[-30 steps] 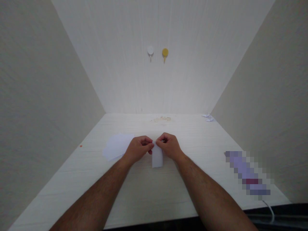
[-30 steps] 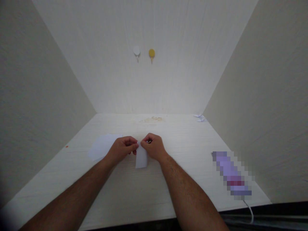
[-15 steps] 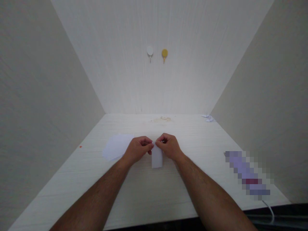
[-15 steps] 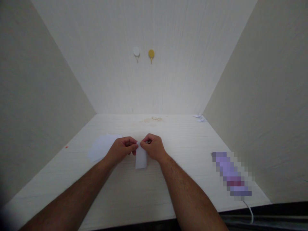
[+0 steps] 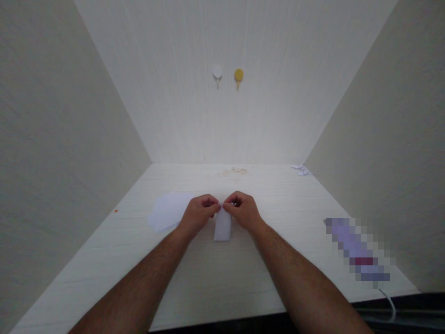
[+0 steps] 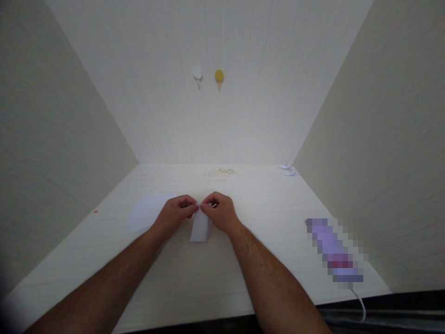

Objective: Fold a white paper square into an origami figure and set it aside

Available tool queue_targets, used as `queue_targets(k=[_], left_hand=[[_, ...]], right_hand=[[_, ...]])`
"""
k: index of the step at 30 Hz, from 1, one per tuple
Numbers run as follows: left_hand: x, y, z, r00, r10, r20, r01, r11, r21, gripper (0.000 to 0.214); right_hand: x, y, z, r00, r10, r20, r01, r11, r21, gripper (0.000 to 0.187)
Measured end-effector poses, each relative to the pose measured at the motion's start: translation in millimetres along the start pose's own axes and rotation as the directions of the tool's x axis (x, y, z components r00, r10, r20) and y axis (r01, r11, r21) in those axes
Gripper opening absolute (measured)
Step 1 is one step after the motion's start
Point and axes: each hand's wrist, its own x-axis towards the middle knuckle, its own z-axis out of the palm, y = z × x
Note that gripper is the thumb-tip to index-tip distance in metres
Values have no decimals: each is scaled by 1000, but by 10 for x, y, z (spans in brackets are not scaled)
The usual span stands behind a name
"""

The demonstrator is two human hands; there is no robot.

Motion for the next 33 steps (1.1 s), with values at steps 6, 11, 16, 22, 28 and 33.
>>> queue_targets(k=[6, 11, 16, 22, 28, 33], left_hand=[[3, -11, 23, 999, -32, -30, 28, 993, -113, 19], [-8, -8, 35, 999, -19, -36, 17, 998, -59, 19], [-4, -18, 46, 998, -7, -68, 3, 998, -57, 17], [-10, -2, 56, 992, 17, -121, -19, 1000, -11, 16], [-22, 44, 70, 987, 5, -160, -9, 1000, -21, 15], [-29, 59, 87, 985, 4, -175, -9, 1000, -28, 13]], right_hand=[[-8, -9, 20, 993, 80, 91, -91, 989, 118, 28], [-11, 4, 18, 994, 100, 42, -104, 988, 114, 25], [0, 6, 1, 996, 90, -18, -89, 993, 82, 27], [-6, -21, -4, 998, 49, -51, -45, 997, 69, 26], [1, -44, 0, 998, 55, -41, -48, 988, 149, 23], [7, -27, -4, 999, 37, -36, -29, 978, 205, 25]])
